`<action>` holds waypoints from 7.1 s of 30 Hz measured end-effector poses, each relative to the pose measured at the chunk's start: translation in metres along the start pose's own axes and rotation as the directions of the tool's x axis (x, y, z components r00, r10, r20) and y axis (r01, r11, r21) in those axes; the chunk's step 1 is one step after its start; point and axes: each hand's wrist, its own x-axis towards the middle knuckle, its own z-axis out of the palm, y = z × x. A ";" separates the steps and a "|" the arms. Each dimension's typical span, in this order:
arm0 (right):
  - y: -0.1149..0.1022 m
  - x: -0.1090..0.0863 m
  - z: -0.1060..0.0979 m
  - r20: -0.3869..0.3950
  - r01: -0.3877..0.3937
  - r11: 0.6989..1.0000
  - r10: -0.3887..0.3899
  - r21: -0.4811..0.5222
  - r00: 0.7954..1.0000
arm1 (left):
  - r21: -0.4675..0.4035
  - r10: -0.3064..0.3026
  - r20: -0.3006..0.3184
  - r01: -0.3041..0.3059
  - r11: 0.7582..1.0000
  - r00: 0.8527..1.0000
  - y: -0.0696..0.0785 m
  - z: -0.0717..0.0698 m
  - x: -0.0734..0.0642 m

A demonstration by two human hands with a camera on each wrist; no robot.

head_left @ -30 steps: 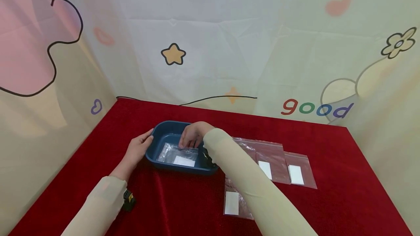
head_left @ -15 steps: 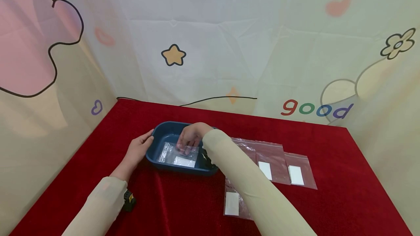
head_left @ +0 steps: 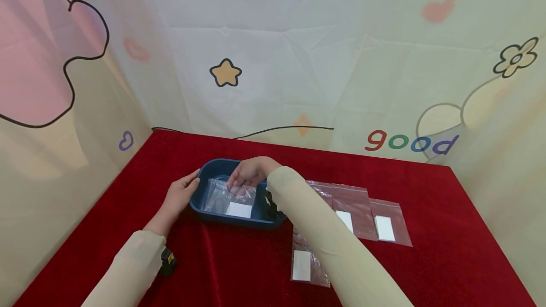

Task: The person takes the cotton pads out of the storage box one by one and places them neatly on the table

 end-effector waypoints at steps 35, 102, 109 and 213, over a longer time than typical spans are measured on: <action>0.010 -0.050 -0.023 -0.164 0.188 0.966 -0.159 0.177 0.973 | -0.017 -0.019 0.007 0.019 1.000 1.000 0.003 0.002 -0.002; 0.161 -0.178 0.071 -0.535 0.550 0.702 -0.280 0.453 0.797 | 0.004 -0.022 -0.009 0.022 1.000 1.000 0.002 0.003 -0.002; 0.184 -0.184 0.081 -0.548 0.565 0.667 -0.271 0.486 0.791 | -0.001 -0.026 -0.001 0.026 1.000 1.000 0.001 0.003 -0.002; 0.282 -0.222 0.081 -0.760 -0.041 0.998 0.056 0.040 0.647 | -0.016 -0.017 -0.002 0.017 1.000 1.000 0.003 0.003 -0.001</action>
